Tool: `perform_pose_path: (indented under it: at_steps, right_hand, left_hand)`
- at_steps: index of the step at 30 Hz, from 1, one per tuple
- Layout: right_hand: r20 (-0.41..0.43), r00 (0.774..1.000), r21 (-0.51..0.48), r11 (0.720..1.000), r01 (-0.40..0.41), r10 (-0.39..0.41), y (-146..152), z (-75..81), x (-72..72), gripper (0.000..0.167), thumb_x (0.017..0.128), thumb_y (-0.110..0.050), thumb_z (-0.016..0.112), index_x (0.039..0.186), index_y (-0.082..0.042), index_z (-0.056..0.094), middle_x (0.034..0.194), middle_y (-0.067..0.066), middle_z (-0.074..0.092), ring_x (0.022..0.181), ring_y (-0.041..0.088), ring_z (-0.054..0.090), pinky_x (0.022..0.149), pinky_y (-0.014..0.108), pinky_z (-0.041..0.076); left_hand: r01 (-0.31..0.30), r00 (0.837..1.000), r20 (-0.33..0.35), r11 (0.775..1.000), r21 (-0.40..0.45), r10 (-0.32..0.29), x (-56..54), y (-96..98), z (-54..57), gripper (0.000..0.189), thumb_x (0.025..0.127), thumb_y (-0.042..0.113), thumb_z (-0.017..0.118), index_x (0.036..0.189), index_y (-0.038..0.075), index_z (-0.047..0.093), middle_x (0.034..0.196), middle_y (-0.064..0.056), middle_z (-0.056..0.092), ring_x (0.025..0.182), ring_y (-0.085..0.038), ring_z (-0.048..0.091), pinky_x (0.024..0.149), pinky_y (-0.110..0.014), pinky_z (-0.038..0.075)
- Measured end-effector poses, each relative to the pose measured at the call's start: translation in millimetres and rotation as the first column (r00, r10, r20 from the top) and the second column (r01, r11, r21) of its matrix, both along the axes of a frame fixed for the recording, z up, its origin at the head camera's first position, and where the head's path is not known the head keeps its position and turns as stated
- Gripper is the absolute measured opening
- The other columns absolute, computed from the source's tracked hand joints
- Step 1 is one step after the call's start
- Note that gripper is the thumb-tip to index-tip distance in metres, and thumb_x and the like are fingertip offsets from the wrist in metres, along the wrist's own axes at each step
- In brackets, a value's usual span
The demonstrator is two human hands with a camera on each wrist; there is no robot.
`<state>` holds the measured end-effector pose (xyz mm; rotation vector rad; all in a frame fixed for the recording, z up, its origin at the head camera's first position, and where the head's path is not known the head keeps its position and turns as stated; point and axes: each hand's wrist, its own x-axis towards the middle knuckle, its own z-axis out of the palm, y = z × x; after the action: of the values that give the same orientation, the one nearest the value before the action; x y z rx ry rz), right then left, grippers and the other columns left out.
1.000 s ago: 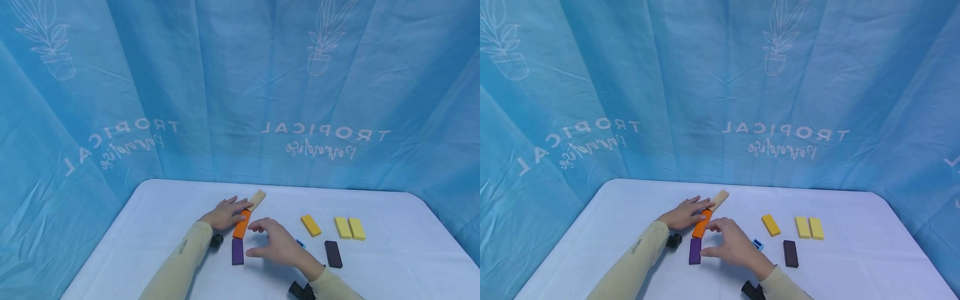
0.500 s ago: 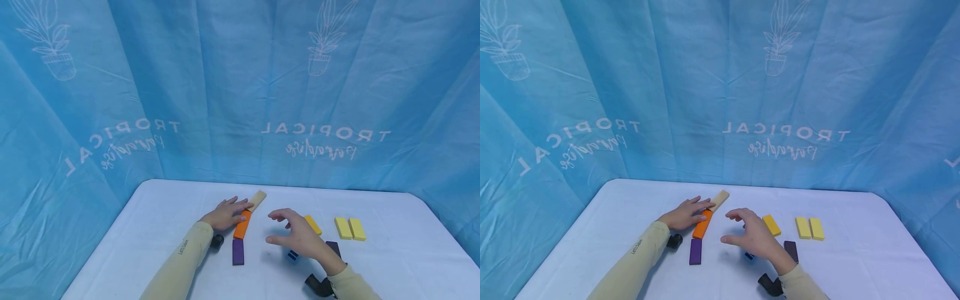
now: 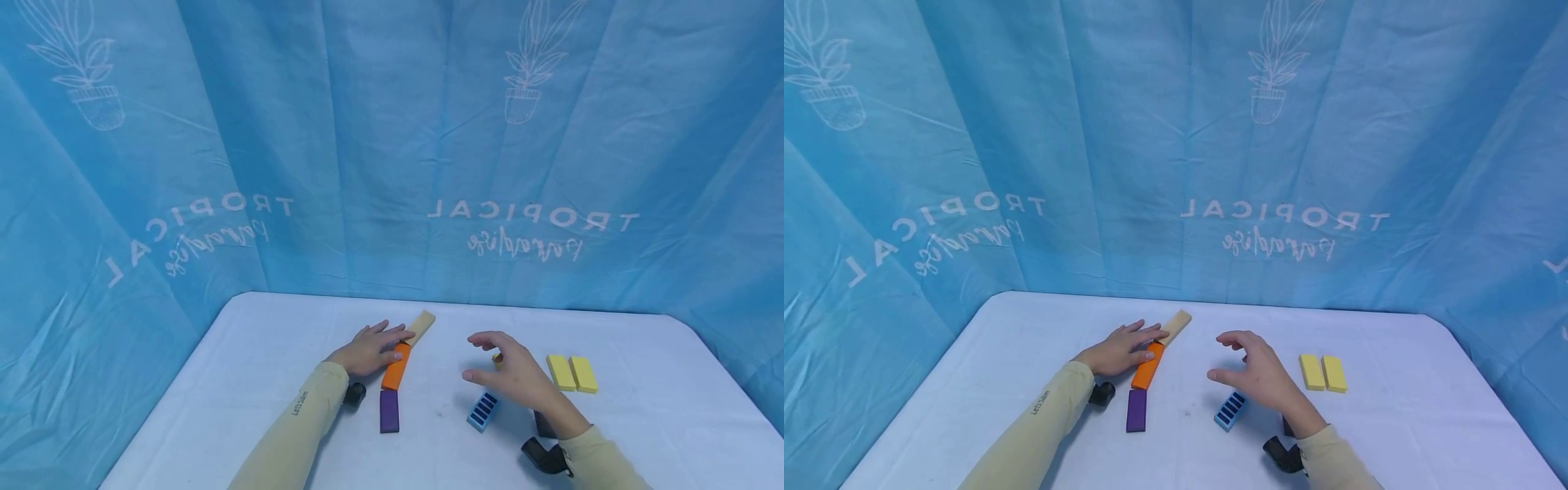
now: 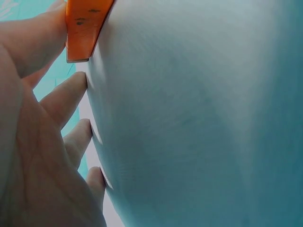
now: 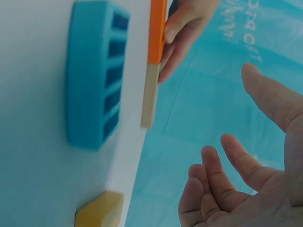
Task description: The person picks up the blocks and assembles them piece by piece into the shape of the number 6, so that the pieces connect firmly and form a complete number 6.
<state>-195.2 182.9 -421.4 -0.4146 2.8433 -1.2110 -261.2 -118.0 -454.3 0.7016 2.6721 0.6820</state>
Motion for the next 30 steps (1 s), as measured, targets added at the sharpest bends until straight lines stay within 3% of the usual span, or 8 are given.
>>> perform_pose_path:
  at_steps: [11, 30]
  right_hand:
    - [-0.023, 1.0, -0.008, 1.0, -0.013, 0.013, 31.7, -2.7, -13.4, 0.058, 0.086, -0.032, 0.081, 0.134, -0.007, 0.06, 0.133, 0.013, 0.061, 0.119, 0.034, 0.055, 0.095, 0.048, 0.049]
    - [0.095, 0.994, 0.056, 0.997, -0.061, 0.056, 68.8, -13.4, -35.7, 0.067, 0.085, -0.039, 0.08, 0.138, -0.005, 0.056, 0.135, 0.013, 0.06, 0.122, 0.033, 0.051, 0.098, 0.05, 0.047]
  left_hand:
    - [0.004, 1.0, 0.003, 1.0, -0.007, -0.004, -0.3, -0.1, -0.6, 0.05, 0.105, 0.032, 0.053, 0.154, 0.029, 0.044, 0.163, -0.001, 0.032, 0.153, -0.032, 0.014, 0.123, -0.054, 0.005]
    - [0.042, 0.999, -0.021, 0.999, 0.016, -0.042, -1.1, -3.3, -1.8, 0.049, 0.105, 0.033, 0.051, 0.154, 0.027, 0.044, 0.163, -0.002, 0.032, 0.153, -0.034, 0.015, 0.122, -0.056, 0.008]
